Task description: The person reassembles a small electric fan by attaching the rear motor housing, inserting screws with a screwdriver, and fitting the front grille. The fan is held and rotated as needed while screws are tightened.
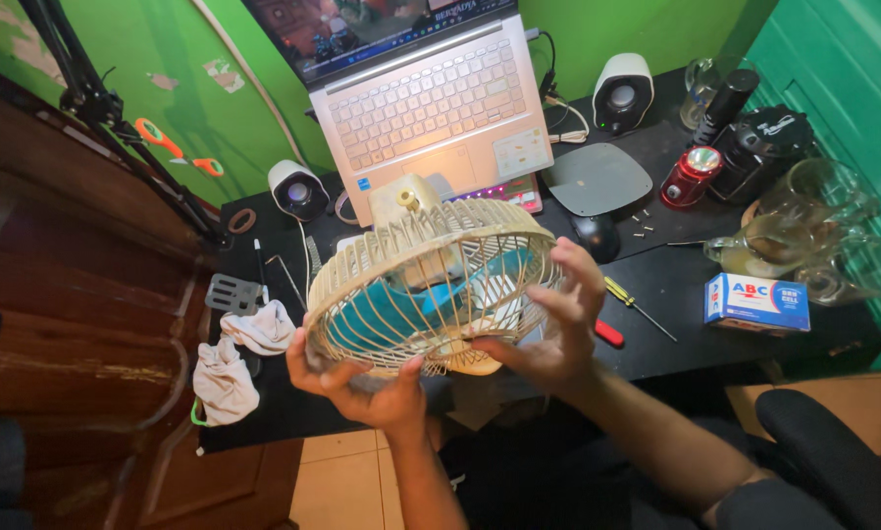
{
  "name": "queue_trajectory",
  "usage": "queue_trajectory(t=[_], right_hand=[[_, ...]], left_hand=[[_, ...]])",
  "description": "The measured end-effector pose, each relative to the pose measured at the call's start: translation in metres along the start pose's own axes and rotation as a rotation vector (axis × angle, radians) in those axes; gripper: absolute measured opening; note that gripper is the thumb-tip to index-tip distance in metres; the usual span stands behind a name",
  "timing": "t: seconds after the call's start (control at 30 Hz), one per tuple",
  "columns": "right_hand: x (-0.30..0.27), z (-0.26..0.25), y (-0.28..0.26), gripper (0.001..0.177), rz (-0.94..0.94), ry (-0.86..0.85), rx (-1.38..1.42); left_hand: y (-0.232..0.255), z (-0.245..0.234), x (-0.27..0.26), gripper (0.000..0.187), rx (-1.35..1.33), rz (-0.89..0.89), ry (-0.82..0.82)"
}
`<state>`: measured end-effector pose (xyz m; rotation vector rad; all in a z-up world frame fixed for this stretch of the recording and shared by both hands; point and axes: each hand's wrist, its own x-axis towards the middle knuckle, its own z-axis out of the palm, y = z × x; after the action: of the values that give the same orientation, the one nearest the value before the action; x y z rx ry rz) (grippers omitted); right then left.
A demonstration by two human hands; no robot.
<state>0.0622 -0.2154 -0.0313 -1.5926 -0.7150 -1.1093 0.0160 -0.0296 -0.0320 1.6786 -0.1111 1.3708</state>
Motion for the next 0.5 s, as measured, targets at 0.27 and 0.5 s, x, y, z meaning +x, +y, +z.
queue_trajectory(t=[0.27,0.5], right_hand=[[0.002,0.002,0.026,0.092,-0.002,0.007,0.178],[0.008,0.009,0.025,0.077,-0.061,0.021,0.281]], left_hand=[[-0.002,0.002,-0.001,0.055,0.026,0.094,-0.003],[-0.005,-0.002,-0.001,0.057,0.06,0.127,0.021]])
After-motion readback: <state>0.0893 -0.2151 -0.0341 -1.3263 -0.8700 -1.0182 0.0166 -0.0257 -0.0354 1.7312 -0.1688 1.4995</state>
